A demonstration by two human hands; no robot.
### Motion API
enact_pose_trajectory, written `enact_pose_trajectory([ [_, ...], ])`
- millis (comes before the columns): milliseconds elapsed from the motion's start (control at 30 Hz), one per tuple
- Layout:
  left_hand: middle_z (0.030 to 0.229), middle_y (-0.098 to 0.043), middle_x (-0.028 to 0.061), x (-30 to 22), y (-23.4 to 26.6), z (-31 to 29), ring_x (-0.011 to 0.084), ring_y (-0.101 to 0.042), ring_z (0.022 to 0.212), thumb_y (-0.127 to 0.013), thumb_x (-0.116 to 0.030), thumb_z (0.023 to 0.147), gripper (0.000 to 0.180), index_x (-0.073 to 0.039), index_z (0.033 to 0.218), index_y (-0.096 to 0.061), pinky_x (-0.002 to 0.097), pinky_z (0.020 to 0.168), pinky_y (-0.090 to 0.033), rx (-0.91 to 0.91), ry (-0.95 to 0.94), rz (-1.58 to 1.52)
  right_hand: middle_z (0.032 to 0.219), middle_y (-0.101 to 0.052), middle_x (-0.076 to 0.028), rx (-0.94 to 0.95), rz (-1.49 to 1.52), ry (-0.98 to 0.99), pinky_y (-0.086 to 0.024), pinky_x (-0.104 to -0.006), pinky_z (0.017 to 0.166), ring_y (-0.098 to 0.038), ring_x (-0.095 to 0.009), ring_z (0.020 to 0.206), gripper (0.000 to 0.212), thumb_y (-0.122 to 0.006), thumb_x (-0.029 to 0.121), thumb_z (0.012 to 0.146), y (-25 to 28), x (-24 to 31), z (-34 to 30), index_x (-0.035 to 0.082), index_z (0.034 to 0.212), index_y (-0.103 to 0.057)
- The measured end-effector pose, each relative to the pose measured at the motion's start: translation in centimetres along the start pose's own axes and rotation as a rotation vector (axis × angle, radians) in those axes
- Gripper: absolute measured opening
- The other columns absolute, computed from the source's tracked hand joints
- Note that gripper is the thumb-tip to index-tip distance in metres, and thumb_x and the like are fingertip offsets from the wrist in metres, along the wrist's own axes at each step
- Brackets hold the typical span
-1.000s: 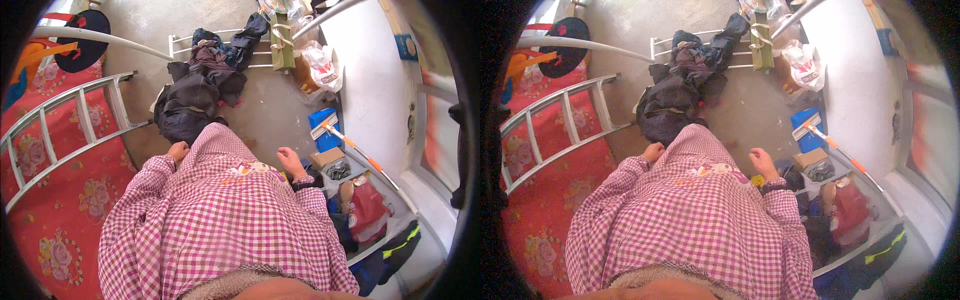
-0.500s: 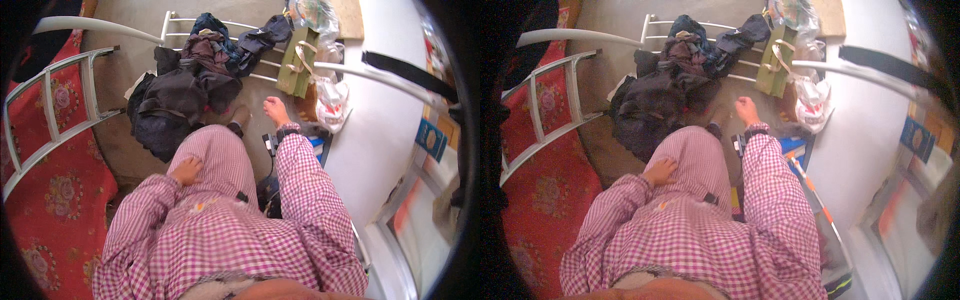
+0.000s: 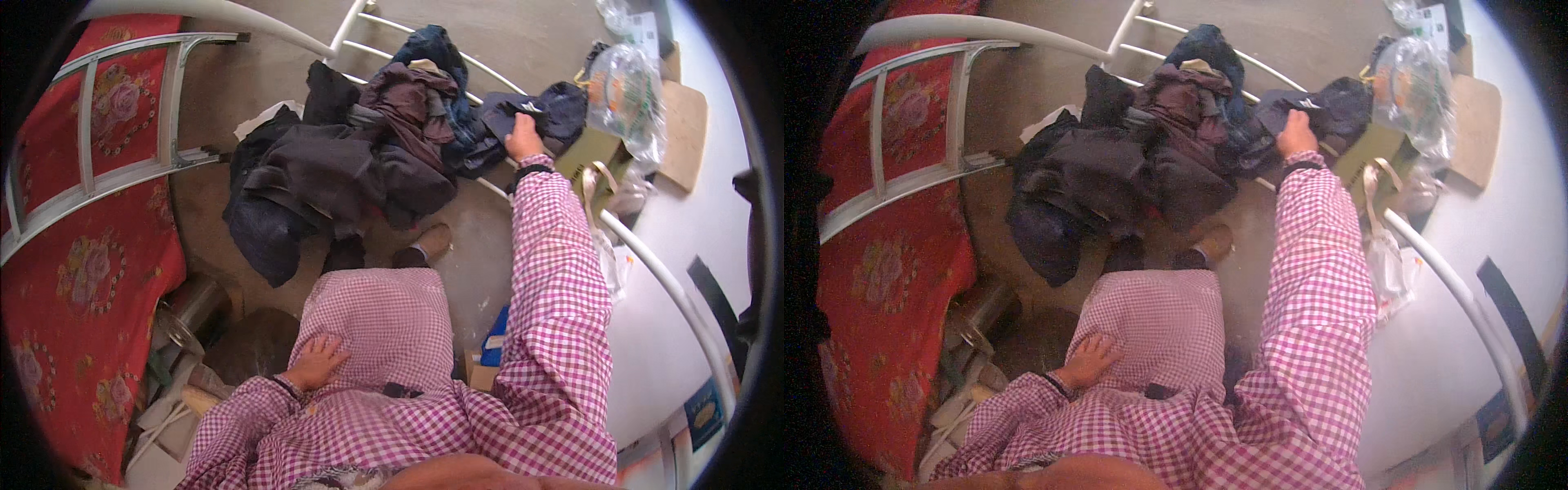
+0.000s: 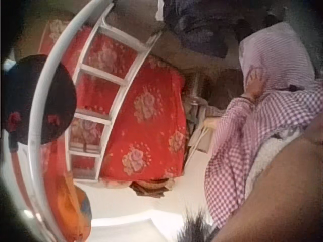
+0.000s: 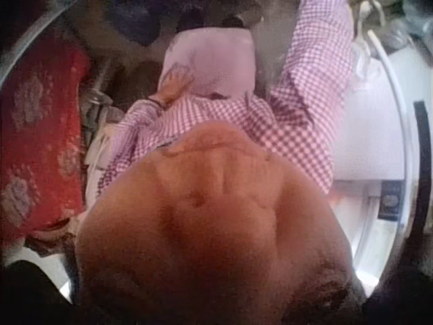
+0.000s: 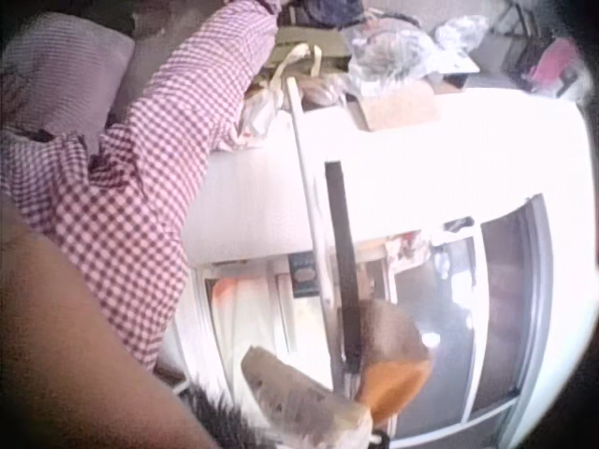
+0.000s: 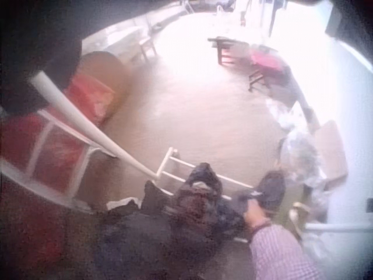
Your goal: The person folds several garments by hand, including a black jacket, a gray sweatshirt, and a pair of jeans, then places them on a shelf. The person also briefly handles a small gray cloth item.
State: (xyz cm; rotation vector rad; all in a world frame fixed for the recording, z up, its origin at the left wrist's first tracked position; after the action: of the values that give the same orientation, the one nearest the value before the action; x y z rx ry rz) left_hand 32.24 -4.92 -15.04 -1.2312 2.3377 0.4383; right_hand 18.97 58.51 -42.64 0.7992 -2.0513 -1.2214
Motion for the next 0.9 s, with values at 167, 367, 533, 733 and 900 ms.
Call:
enact_pose_trajectory([
  [167,0.158,-0.019,0.0142,0.4,-0.6,0.4,0.0419,-0.011,0.145,-0.067,-0.028,0.086,0.070,-0.025,0.147,-0.034,0.0598,0.114,-0.010,0.072,0.030,-0.043,0.141,-0.041,-0.020,0.034,-0.071,-0.019,-0.051,-0.0494,0.088,-0.061,-0.041,0.106,0.041,-0.037,0.012,0.094,-2.6,-2.7,5.1,0.012,0.135,-0.042],
  [367,0.157,-0.020,0.0128,0.7,0.6,0.0,0.0419,-0.013,0.144,-0.068,-0.032,0.083,0.075,-0.028,0.149,-0.031,0.0602,0.113,-0.015,0.098,0.014,0.099,0.093,-0.069,-0.017,-0.012,-0.153,-0.117,-0.053,-0.0517,0.079,-0.068,-0.038,0.091,0.026,-0.041,0.016,0.094,-3.8,-5.4,0.3,0.008,0.096,-0.066],
  [533,0.158,-0.020,0.0131,0.9,1.5,0.2,0.0411,-0.013,0.145,-0.066,-0.035,0.085,0.070,-0.025,0.147,-0.035,0.0592,0.114,-0.011,0.177,0.019,0.131,0.098,-0.066,-0.023,-0.029,0.425,-0.119,-0.051,-0.0444,0.085,-0.063,-0.039,0.094,0.028,-0.056,0.017,0.078,-0.2,1.1,-14.3,0.001,0.097,-0.069],
  [733,0.142,-0.045,0.0174,-0.2,7.8,0.8,0.0366,-0.042,0.130,-0.061,-0.041,0.087,0.060,-0.014,0.138,-0.048,0.0475,0.106,-0.035,0.088,-0.110,0.195,0.082,-0.058,-0.013,-0.187,0.986,-0.027,-0.048,-0.0326,0.074,-0.059,-0.027,0.078,0.015,-0.058,0.002,0.074,16.8,8.7,-31.2,-0.001,0.089,-0.061],
  [900,0.115,-0.062,0.0187,-7.1,22.9,-0.7,0.0356,-0.061,0.105,-0.064,-0.014,0.085,0.038,-0.002,0.121,-0.058,0.0390,0.088,-0.050,-0.521,-0.179,-0.064,0.080,-0.052,-0.010,-0.402,1.113,0.039,-0.045,-0.0297,0.072,-0.054,-0.023,0.077,0.017,-0.051,-0.005,0.068,32.6,10.6,-40.9,-0.002,0.084,-0.056],
])
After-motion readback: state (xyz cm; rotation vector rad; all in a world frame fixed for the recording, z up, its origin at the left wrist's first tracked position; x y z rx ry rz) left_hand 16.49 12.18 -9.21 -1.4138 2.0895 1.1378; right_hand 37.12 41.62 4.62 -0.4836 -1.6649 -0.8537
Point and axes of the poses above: each hand's wrist, its own z-axis towards the middle knuckle, its own y-axis out of the back of the hand, x = y × z, the point moved 6 cm from there along z, towards the middle knuckle
